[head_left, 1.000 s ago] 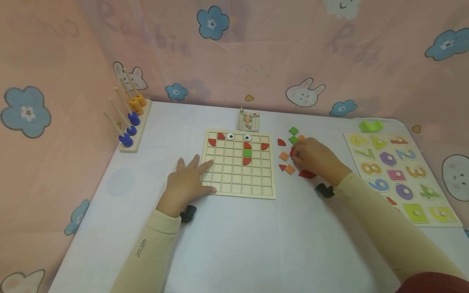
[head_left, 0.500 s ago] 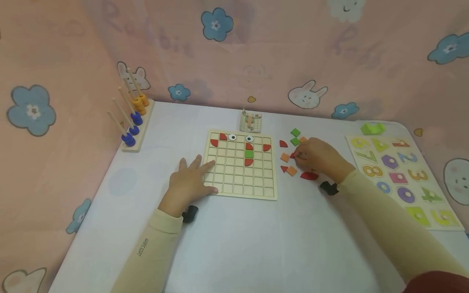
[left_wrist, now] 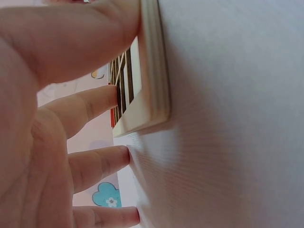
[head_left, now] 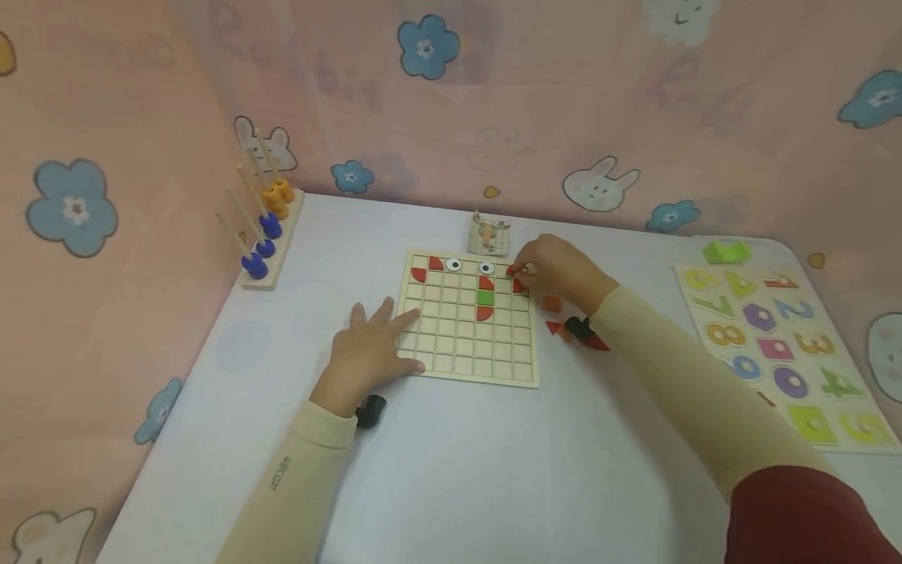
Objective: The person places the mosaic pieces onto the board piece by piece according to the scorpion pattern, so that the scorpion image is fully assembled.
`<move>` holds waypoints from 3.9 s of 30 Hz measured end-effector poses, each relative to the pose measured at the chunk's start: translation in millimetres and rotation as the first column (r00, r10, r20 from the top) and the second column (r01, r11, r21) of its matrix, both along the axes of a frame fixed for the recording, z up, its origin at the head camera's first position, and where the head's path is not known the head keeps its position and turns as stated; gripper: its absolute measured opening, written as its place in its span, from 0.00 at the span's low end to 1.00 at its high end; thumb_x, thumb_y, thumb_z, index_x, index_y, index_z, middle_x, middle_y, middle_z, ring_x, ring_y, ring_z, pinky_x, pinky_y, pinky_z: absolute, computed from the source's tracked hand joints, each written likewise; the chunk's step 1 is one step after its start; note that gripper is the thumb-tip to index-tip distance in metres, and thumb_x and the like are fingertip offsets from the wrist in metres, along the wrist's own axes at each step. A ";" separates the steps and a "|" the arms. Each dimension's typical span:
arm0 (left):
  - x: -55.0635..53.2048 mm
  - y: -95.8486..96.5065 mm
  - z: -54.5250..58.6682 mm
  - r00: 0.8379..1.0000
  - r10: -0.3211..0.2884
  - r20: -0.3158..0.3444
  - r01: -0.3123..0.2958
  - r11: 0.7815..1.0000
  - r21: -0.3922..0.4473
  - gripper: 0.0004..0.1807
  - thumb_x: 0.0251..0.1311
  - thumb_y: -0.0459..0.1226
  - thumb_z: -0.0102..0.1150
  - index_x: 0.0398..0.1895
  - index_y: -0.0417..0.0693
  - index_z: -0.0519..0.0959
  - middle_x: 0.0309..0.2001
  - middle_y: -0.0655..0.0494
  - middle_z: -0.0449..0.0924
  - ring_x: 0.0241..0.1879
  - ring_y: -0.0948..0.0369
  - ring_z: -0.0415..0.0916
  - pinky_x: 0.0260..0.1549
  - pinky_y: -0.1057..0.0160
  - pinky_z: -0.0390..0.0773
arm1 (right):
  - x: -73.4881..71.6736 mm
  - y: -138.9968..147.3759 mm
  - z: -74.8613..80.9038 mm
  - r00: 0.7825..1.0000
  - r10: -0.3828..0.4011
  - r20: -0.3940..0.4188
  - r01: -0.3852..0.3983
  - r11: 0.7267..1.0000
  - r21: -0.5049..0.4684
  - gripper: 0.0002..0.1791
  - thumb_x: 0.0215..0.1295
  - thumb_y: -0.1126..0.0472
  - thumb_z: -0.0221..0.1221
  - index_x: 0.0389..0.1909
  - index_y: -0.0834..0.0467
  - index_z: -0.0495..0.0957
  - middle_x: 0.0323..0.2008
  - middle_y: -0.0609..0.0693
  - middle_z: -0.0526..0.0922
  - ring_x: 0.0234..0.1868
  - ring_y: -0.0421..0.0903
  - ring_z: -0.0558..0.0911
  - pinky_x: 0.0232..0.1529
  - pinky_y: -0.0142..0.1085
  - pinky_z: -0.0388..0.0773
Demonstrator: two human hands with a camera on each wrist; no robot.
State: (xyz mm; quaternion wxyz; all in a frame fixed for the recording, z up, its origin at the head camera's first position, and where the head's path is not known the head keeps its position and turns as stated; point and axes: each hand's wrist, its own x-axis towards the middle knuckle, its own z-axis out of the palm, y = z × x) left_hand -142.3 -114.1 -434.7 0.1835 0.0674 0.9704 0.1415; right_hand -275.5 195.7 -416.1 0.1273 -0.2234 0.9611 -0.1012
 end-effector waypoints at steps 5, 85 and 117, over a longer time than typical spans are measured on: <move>1.0 2.2 2.7 1.000 -0.001 0.004 0.001 1.000 -0.005 0.51 0.57 0.60 0.76 0.83 0.68 0.63 0.85 0.46 0.50 0.80 0.29 0.42 0.60 0.31 0.72 | -4.7 -8.0 -4.3 1.000 0.019 -0.008 -0.018 0.999 0.036 0.07 0.71 0.63 0.69 0.46 0.56 0.92 0.49 0.51 0.90 0.51 0.52 0.77 0.59 0.46 0.77; 2.8 1.8 1.3 1.000 0.007 -0.009 -0.007 1.000 0.004 0.51 0.56 0.58 0.77 0.83 0.66 0.65 0.84 0.44 0.51 0.79 0.30 0.45 0.57 0.31 0.74 | 120.0 98.1 -10.8 0.990 0.009 -0.137 -0.005 1.000 0.030 0.08 0.60 0.70 0.72 0.40 0.59 0.91 0.39 0.51 0.91 0.46 0.54 0.85 0.53 0.52 0.81; 3.2 3.5 4.2 1.000 0.019 0.015 -0.019 1.000 -0.003 0.52 0.56 0.58 0.77 0.84 0.68 0.63 0.85 0.46 0.49 0.80 0.30 0.41 0.62 0.29 0.69 | 84.0 40.7 0.5 0.989 0.071 -0.133 -0.077 0.996 -0.046 0.07 0.62 0.64 0.74 0.41 0.56 0.93 0.38 0.48 0.91 0.38 0.47 0.84 0.41 0.44 0.83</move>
